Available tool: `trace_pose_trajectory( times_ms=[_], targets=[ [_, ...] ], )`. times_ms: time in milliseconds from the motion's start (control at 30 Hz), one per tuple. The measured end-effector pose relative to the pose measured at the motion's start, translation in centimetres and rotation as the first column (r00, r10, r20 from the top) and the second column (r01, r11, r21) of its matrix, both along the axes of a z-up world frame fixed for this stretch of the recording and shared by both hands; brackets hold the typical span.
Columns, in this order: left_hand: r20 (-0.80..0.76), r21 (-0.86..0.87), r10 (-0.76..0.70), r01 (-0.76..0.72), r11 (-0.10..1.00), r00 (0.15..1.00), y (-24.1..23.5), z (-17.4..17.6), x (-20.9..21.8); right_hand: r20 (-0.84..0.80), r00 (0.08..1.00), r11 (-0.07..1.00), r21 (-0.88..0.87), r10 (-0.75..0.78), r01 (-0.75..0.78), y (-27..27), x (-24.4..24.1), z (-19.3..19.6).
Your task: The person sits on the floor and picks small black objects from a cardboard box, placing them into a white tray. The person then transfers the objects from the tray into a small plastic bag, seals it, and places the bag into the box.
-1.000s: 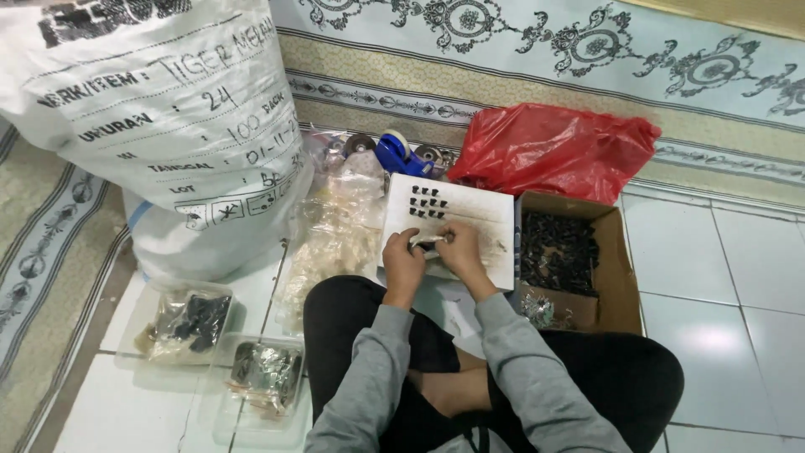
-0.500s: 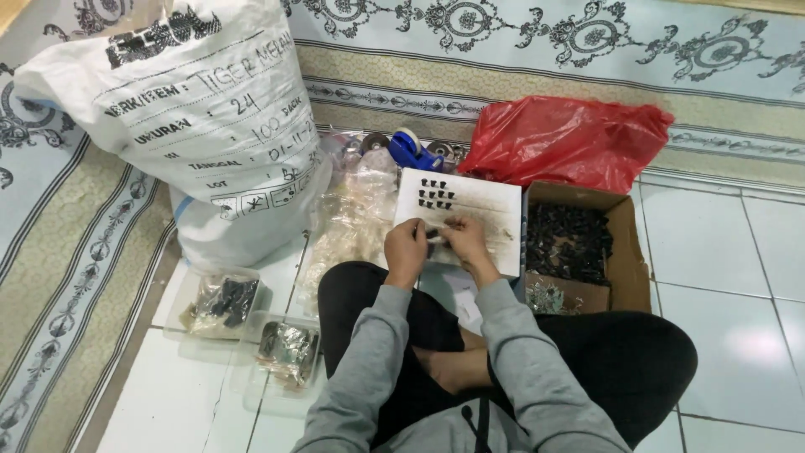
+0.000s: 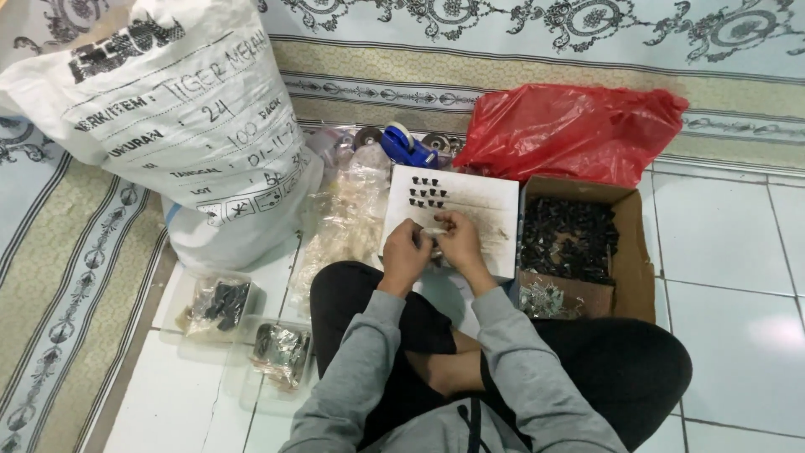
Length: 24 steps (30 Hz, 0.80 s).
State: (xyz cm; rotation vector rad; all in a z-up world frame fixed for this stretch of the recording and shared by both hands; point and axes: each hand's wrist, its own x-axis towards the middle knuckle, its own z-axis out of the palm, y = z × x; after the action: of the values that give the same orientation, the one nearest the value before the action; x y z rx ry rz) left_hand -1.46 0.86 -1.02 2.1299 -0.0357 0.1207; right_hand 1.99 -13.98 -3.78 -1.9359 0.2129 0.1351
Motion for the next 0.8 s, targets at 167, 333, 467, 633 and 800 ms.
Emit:
trace_pose_trajectory(
  times_ms=[167,333,467,633,800],
  targets=[
    [-0.137,-0.154,-0.032,0.011,0.988,0.990,0.4,3.6,-0.6,0.026,0.992,0.974,0.185,0.127,-0.129,-2.0,0.7,1.6],
    [-0.098,-0.184,0.051,-0.068,0.981,0.994,1.3,1.0,0.9,0.093,0.993,0.997,0.009,0.077,-0.078,-3.3,4.1,1.1],
    [-0.103,-0.242,0.085,-0.108,0.964,0.991,1.1,0.9,1.1,0.116,0.963,0.917,-0.349,0.245,-0.191,-2.1,5.6,2.3],
    [-0.117,-0.300,0.108,-0.139,0.944,0.987,1.2,1.7,1.2,0.086,0.954,0.879,-0.421,0.286,-0.225,-1.5,7.4,-0.1],
    [-0.171,-0.338,0.138,-0.189,0.922,0.976,1.0,1.1,1.6,0.172,0.982,0.955,-0.294,0.077,-0.024,-3.0,7.4,-5.4]
  ],
)
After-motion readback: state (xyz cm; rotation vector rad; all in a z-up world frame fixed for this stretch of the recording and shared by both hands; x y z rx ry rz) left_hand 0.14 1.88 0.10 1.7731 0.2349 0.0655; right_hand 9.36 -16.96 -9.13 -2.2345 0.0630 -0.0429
